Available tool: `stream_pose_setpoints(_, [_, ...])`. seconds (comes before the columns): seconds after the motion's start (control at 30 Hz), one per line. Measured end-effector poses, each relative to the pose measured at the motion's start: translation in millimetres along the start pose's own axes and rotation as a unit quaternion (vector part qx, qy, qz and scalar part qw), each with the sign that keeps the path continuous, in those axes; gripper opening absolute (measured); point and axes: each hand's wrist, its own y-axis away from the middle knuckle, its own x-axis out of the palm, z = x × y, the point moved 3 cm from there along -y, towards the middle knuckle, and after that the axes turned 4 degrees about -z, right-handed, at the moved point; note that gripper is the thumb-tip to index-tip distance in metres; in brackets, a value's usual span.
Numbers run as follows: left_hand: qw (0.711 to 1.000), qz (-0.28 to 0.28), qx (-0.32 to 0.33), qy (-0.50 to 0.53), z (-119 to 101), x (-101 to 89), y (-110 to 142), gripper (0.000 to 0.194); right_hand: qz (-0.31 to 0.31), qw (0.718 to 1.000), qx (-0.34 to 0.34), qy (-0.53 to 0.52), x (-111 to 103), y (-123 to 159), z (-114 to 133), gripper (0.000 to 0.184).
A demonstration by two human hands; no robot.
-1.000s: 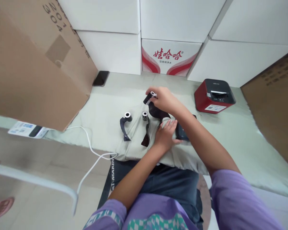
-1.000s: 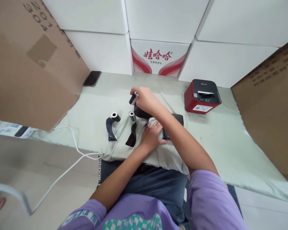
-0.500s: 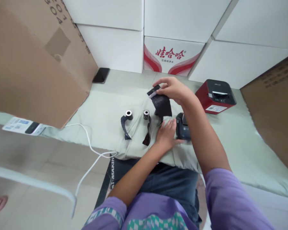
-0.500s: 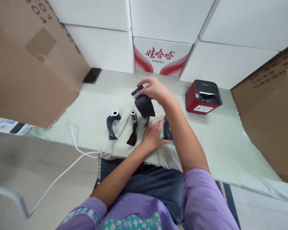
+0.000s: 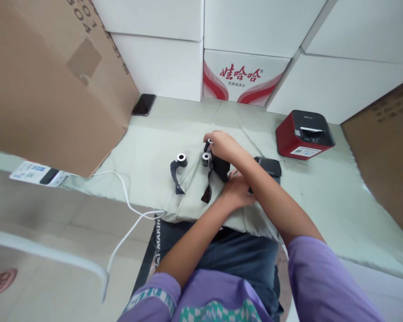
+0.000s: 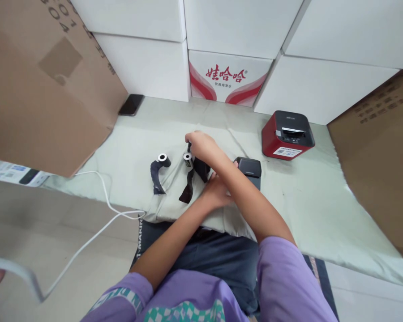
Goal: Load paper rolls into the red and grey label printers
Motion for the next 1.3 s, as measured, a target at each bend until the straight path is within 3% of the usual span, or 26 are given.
stream_pose_setpoints(0.1, [1.0, -0.013, 0.02, -0.013, 1, 0.8, 0, 0.092, 0.019, 0.999, 0.0, 0.026, 11, -1, 4, 0.04])
stream_pose_setpoints(0.23, [0.999, -0.017, 0.026, -0.018, 0, -0.4, 0, 0.088, 0.019, 0.999, -0.01, 0.045, 16, -3, 7, 0.037])
stream_pose_setpoints(0.37, [0.999, 0.0, 0.007, -0.032, -3, -2.3, -1, 0.075, -0.018, 0.999, -0.03, 0.021, -1, 10, 7, 0.046])
stream_pose_setpoints(0.47, [0.999, 0.002, -0.01, -0.051, -4, -2.9, 0, 0.07, -0.143, 0.989, -0.003, -0.037, -29, 56, -12, 0.048])
stream_pose_setpoints(0.57, [0.998, -0.017, 0.011, -0.057, -5, -3.9, 3, 0.087, -0.251, 0.966, 0.045, -0.048, -46, 128, -53, 0.04])
stream_pose_setpoints(0.67, [0.998, -0.019, 0.022, -0.061, -6, -3.8, 6, 0.095, -0.237, 0.966, 0.072, -0.069, -37, 186, -102, 0.048])
stream_pose_setpoints(0.77, [0.998, -0.018, 0.016, -0.064, -7, -3.5, 8, 0.096, -0.198, 0.965, 0.091, -0.146, -18, 210, -135, 0.058])
stream_pose_setpoints(0.87, [0.998, -0.017, 0.011, -0.062, -7, -3.8, 9, 0.096, -0.202, 0.954, 0.11, -0.19, -10, 206, -145, 0.059])
stream_pose_setpoints(1.03, [0.998, -0.017, 0.009, -0.052, -5, -5.7, 9, 0.096, -0.262, 0.934, 0.158, -0.183, -22, 177, -148, 0.04])
stream_pose_setpoints(1.2, [0.999, -0.024, 0.016, -0.044, -4, -5.3, 9, 0.096, -0.275, 0.916, 0.244, -0.158, -29, 138, -163, 0.062])
stream_pose_setpoints(1.3, [0.999, -0.024, 0.013, -0.041, -3, -4.0, 9, 0.096, -0.257, 0.896, 0.299, -0.206, -22, 124, -174, 0.069])
